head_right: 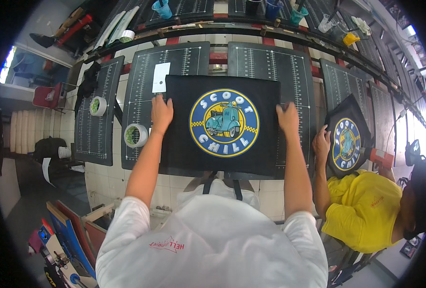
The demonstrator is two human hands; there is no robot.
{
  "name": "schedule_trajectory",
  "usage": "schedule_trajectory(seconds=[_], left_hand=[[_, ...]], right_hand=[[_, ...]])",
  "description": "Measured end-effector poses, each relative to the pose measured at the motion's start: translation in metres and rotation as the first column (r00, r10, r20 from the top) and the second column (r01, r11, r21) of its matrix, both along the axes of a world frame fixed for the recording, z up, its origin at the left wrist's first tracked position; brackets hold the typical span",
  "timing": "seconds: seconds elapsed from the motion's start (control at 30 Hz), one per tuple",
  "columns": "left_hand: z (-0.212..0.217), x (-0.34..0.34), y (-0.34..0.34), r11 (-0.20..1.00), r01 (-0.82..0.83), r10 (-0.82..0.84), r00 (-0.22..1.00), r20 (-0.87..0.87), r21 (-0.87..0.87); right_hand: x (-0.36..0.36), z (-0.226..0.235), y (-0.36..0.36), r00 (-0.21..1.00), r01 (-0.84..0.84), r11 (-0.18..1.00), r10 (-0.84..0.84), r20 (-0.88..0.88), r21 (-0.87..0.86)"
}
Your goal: The person prepares a screen printing station by smoothing a sheet of paper on a heat press, operating the machine's controls, and then, in collaboration with another person, aligns a black t-shirt with a colorful graphic on a printing board and applies a protective sheet for heat pressing.
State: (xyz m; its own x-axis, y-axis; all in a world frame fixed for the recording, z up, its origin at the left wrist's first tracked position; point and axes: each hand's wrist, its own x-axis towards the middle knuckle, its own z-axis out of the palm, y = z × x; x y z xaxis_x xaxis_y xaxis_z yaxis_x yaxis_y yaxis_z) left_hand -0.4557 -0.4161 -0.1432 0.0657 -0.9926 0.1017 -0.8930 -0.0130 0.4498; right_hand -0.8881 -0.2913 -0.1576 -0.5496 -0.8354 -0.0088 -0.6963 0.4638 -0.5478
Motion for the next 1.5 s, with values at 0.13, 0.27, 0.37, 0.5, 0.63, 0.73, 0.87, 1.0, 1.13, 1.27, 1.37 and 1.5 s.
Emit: schedule_trajectory(seconds=[0.13,0.27,0.37,0.5,0.63,0.73,0.87,1.0,1.13,1.27,1.37,1.5], left_hand=[[-0.015,-0.013,-0.062,0.962,-0.175,0.171,0.985,0.033,0.212],[-0.031,-0.003,-0.072,0.975,-0.148,0.141,0.989,0.052,0.164],[-0.034,-0.001,-0.07,0.983,-0.15,0.15,0.989,0.01,0.106],[-0.033,0.002,-0.071,0.978,-0.171,0.167,0.985,0.04,0.119],[-0.03,-0.013,-0.061,0.976,-0.134,0.171,0.96,0.224,-0.171],[-0.013,-0.054,-0.051,0.936,0.313,-0.301,0.949,0.095,-0.161],[-0.042,-0.075,-0.04,0.798,0.595,-0.55,0.785,0.284,-0.097],[-0.05,-0.084,-0.044,0.907,0.417,-0.382,0.876,0.295,-0.063],[-0.052,-0.081,0.02,0.855,0.518,-0.503,0.843,0.19,-0.035],[-0.042,-0.067,0.106,0.829,0.553,-0.559,0.809,0.185,0.083],[-0.035,-0.061,0.147,0.828,0.537,-0.56,0.806,0.193,0.16],[-0.035,-0.061,0.173,0.807,0.56,-0.589,0.778,0.217,0.185]], right_hand=[[-0.019,-0.013,-0.071,0.999,0.004,0.997,-0.001,-0.037,0.073],[-0.027,-0.025,-0.088,0.998,0.031,0.991,-0.037,0.046,0.127],[-0.034,-0.032,-0.086,0.982,0.054,0.998,-0.048,0.183,-0.024],[-0.029,-0.024,-0.09,0.99,0.02,0.993,-0.004,0.144,-0.115],[-0.024,-0.024,-0.089,0.989,0.002,0.989,-0.024,-0.147,-0.147],[0.028,0.003,-0.091,0.889,-0.28,0.948,0.197,-0.414,-0.151],[0.067,-0.014,-0.078,0.669,-0.589,0.79,0.595,-0.445,0.172],[0.016,-0.03,-0.061,0.869,-0.04,0.998,0.054,-0.492,0.039],[0.06,0.004,0.004,0.917,-0.21,0.97,0.153,-0.369,-0.122],[0.082,0.02,0.091,0.976,0.138,0.978,-0.106,-0.191,0.158],[0.08,0.008,0.129,0.998,0.062,0.949,-0.061,-0.011,0.308],[0.086,-0.005,0.136,0.991,0.109,0.994,-0.11,0.082,0.023]])
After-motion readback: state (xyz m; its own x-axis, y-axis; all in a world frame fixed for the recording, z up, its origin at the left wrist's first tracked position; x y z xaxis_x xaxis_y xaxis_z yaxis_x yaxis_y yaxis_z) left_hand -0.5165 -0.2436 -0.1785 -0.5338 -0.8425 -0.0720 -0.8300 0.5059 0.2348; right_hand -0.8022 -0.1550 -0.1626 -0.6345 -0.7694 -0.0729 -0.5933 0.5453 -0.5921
